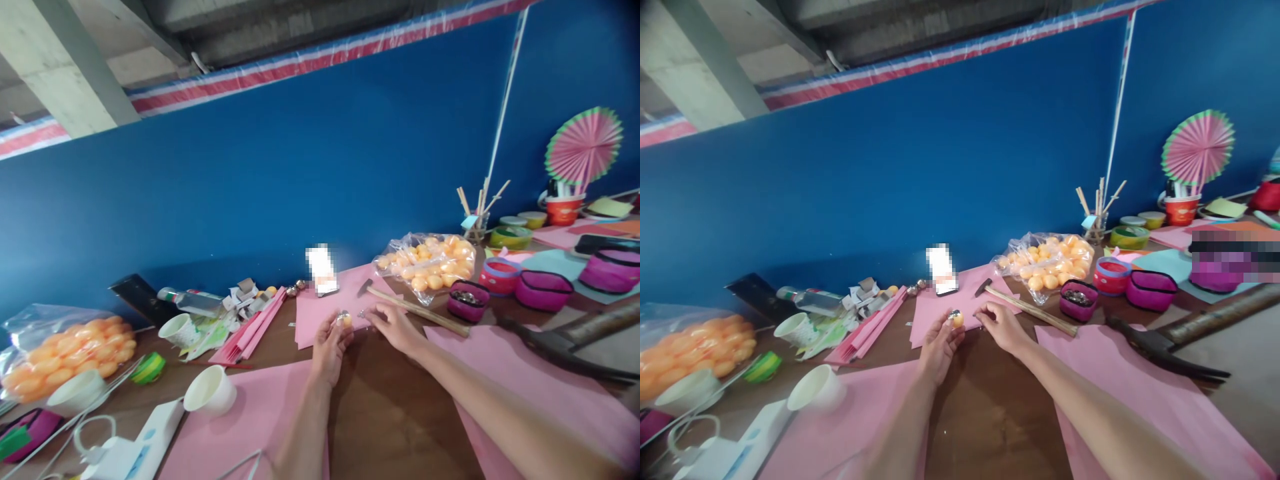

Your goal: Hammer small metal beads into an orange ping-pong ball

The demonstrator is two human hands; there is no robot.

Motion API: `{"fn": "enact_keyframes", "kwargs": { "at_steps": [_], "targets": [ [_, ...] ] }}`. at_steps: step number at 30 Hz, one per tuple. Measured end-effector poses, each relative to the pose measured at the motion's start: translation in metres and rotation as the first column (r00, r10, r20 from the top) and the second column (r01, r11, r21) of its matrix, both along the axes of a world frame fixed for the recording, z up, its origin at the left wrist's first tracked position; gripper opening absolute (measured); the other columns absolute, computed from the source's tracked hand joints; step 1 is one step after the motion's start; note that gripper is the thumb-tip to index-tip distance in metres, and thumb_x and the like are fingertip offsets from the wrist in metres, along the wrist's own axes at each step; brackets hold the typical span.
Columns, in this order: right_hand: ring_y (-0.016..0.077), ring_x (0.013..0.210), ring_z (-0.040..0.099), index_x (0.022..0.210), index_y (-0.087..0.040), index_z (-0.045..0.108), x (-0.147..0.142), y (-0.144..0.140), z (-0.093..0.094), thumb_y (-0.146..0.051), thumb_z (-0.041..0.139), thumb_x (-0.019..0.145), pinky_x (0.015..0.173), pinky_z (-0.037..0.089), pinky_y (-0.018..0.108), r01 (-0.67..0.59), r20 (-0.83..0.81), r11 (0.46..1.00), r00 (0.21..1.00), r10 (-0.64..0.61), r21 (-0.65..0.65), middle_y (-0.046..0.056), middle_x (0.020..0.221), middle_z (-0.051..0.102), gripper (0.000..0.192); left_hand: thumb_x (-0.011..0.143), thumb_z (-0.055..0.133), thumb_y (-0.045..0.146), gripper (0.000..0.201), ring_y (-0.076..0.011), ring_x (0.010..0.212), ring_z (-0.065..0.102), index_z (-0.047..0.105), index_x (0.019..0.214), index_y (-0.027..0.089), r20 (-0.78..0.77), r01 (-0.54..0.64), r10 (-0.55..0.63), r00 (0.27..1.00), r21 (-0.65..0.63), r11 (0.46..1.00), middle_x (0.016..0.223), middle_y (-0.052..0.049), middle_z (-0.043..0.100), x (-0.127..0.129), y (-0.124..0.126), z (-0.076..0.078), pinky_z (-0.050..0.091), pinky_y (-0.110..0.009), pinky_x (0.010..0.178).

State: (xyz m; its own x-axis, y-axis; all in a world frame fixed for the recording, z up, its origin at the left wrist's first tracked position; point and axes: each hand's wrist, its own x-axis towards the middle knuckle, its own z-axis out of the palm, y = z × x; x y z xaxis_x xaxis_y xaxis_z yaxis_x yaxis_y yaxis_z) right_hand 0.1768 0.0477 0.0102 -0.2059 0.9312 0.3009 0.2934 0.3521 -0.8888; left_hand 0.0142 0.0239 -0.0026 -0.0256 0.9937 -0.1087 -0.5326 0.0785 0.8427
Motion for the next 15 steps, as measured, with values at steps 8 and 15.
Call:
{"fn": "enact_keyframes", "kwargs": {
  "at_steps": [8, 15],
  "targets": [
    [0.0106, 0.051, 0.046, 0.070, -0.019, 0.050, -0.0079, -0.0091, 0.0028, -0.036, 0.045, 0.080, 0.051, 0.037, 0.023, -0.016, -0.081, 0.999, 0.997, 0.018, 0.031, -0.003, 0.056, 0.049, 0.021, 0.067, 0.065, 0.029, 0.041, -0.0128, 0.075, 0.061, 0.056, 0.106, 0.018, -0.084, 0.046, -0.045, 0.995, 0.019, 0.999, 0.097, -0.009, 0.064, 0.0041, -0.0036, 0.0053, 0.047, -0.025, 0.071],
    [0.0114, 0.052, 0.048, 0.065, -0.016, 0.055, -0.0081, -0.0074, -0.0007, -0.045, 0.050, 0.075, 0.050, 0.038, 0.023, -0.073, -0.212, 0.991, 0.976, 0.047, -0.116, -0.002, 0.055, 0.052, 0.030, 0.068, 0.065, 0.029, 0.041, -0.0142, 0.077, 0.061, 0.056, 0.106, 0.018, -0.079, 0.025, -0.024, 0.997, 0.017, 1.000, 0.096, -0.008, 0.064, 0.0035, -0.0016, 0.0028, 0.047, -0.028, 0.074]
  ]
}}
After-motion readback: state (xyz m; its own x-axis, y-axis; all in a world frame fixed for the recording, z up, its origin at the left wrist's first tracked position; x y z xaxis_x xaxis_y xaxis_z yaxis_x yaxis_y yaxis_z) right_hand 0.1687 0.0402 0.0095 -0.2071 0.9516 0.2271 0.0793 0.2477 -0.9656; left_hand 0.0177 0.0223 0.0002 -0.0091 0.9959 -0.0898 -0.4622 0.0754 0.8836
